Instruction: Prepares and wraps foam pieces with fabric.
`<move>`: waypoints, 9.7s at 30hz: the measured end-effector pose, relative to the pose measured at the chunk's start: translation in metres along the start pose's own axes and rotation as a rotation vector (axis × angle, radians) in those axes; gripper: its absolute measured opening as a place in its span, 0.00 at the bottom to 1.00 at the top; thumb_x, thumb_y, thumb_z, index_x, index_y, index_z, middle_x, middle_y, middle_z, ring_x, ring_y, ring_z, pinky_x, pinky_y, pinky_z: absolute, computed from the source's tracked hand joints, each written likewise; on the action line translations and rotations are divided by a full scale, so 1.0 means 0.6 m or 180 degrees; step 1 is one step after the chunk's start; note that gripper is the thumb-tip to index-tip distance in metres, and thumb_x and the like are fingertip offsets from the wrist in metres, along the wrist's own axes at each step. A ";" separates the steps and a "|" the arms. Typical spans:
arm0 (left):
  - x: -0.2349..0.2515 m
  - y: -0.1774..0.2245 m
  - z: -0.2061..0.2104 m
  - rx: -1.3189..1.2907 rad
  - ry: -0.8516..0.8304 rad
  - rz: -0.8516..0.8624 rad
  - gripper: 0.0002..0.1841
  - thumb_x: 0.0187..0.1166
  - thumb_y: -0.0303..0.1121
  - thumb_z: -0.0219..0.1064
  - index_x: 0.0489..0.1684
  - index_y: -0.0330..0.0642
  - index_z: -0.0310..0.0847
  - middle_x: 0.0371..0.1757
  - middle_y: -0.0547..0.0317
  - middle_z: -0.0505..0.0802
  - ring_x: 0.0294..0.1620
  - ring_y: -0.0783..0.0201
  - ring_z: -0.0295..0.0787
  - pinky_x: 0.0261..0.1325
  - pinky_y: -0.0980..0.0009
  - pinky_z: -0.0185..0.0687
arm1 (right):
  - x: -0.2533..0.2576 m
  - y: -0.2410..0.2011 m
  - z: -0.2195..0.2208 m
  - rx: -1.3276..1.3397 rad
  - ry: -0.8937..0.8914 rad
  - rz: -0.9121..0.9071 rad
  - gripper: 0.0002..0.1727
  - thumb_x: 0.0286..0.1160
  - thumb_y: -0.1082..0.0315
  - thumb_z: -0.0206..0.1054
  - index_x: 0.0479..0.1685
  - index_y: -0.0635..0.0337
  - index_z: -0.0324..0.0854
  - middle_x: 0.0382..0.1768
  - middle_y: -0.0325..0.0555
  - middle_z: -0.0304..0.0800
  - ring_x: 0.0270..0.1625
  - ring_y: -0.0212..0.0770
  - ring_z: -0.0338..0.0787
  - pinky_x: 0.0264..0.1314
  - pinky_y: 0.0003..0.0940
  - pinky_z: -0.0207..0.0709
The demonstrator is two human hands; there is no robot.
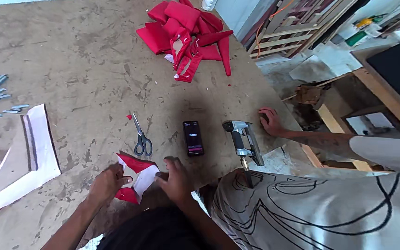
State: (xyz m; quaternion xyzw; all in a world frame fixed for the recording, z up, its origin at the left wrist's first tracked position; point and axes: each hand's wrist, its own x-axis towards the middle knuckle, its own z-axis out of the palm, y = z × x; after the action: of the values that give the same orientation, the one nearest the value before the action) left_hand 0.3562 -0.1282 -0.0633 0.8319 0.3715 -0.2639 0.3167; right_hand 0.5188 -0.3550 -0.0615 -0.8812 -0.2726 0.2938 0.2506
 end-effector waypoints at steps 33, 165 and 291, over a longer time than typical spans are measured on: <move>0.017 0.027 -0.047 0.0102 -0.0493 0.0076 0.19 0.68 0.56 0.78 0.39 0.51 0.90 0.37 0.60 0.94 0.39 0.57 0.92 0.52 0.45 0.87 | 0.005 -0.106 0.099 0.1485 -0.1258 0.0445 0.18 0.81 0.52 0.63 0.33 0.57 0.86 0.23 0.39 0.85 0.27 0.37 0.85 0.38 0.43 0.81; 0.009 -0.003 -0.028 -0.0013 -0.0139 0.0590 0.27 0.76 0.65 0.66 0.54 0.53 0.90 0.62 0.52 0.92 0.65 0.45 0.87 0.66 0.35 0.81 | -0.075 -0.083 -0.122 -0.0544 -0.0418 -0.0096 0.23 0.65 0.54 0.72 0.60 0.52 0.85 0.47 0.40 0.93 0.52 0.39 0.92 0.57 0.49 0.87; -0.047 -0.035 0.002 -0.2063 0.2597 0.1048 0.29 0.86 0.52 0.54 0.08 0.52 0.75 0.16 0.68 0.82 0.20 0.68 0.79 0.27 0.61 0.79 | -0.053 -0.265 0.106 0.1876 -0.1220 -0.0018 0.34 0.92 0.40 0.43 0.63 0.61 0.82 0.50 0.52 0.90 0.47 0.43 0.92 0.53 0.44 0.88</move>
State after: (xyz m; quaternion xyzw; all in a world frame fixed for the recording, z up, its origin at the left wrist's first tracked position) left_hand 0.3231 -0.1309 -0.0519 0.7737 0.3913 0.2613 0.4242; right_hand 0.4025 -0.2415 0.0018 -0.6991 -0.2205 0.5193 0.4393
